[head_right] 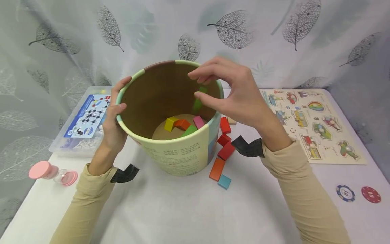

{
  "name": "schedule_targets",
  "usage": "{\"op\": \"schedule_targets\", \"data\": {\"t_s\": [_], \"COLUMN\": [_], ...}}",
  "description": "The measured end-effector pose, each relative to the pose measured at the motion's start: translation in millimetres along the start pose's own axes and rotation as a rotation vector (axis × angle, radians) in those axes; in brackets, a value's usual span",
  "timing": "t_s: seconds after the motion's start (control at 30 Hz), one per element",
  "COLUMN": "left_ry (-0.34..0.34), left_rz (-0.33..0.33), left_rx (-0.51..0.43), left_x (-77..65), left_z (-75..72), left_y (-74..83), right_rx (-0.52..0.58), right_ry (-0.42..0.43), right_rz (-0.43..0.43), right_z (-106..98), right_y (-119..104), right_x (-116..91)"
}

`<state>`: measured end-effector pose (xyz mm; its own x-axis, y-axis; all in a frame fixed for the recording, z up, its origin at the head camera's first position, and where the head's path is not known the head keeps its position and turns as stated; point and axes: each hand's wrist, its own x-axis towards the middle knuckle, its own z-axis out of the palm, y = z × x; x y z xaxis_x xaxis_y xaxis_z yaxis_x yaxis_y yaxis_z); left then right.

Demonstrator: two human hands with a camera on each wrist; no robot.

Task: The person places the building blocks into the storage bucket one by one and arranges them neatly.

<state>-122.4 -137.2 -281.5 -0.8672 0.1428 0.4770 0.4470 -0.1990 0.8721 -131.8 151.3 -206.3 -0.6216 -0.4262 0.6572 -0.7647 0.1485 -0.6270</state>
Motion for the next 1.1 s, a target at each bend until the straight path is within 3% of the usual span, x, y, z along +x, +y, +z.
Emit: {"op": "schedule_targets", "data": {"t_s": [0.2,0.43,0.6,0.77,1.0,1.1], "left_ry": [0.003,0.009,0.007,0.002,0.008,0.007], "left_rz": [0.002,0.01,0.019,0.018,0.017,0.011], "left_rx": [-0.003,-0.02,-0.02,-0.027,-0.017,-0.021], "left_x": [0.2,1.0,1.1,2.8,2.3,1.0], "left_z": [-0.2,0.3,0.5,0.9,0.7,0.5], "left_y": [-0.7,-1.9,-3.3,-2.9,-2.1,-2.2], "right_rx": [-0.028,-0.028,-0.14,-0.338,-0.319,-0.326], "right_ry": [-0.002,0.055,0.033,-0.087,-0.333,-0.37], "right_rz": [-0.015,0.008,0.203,0.404,0.626,0.674], "right_z": [-6.5,-30.9,-42.9,-38.8,-26.0,-22.8], "right_y": [2.8,18.3,64.8,123.0,172.3,180.2], "right_x": [-2.6,-11.1,-32.9,-62.7,-89.9,-96.3]}}
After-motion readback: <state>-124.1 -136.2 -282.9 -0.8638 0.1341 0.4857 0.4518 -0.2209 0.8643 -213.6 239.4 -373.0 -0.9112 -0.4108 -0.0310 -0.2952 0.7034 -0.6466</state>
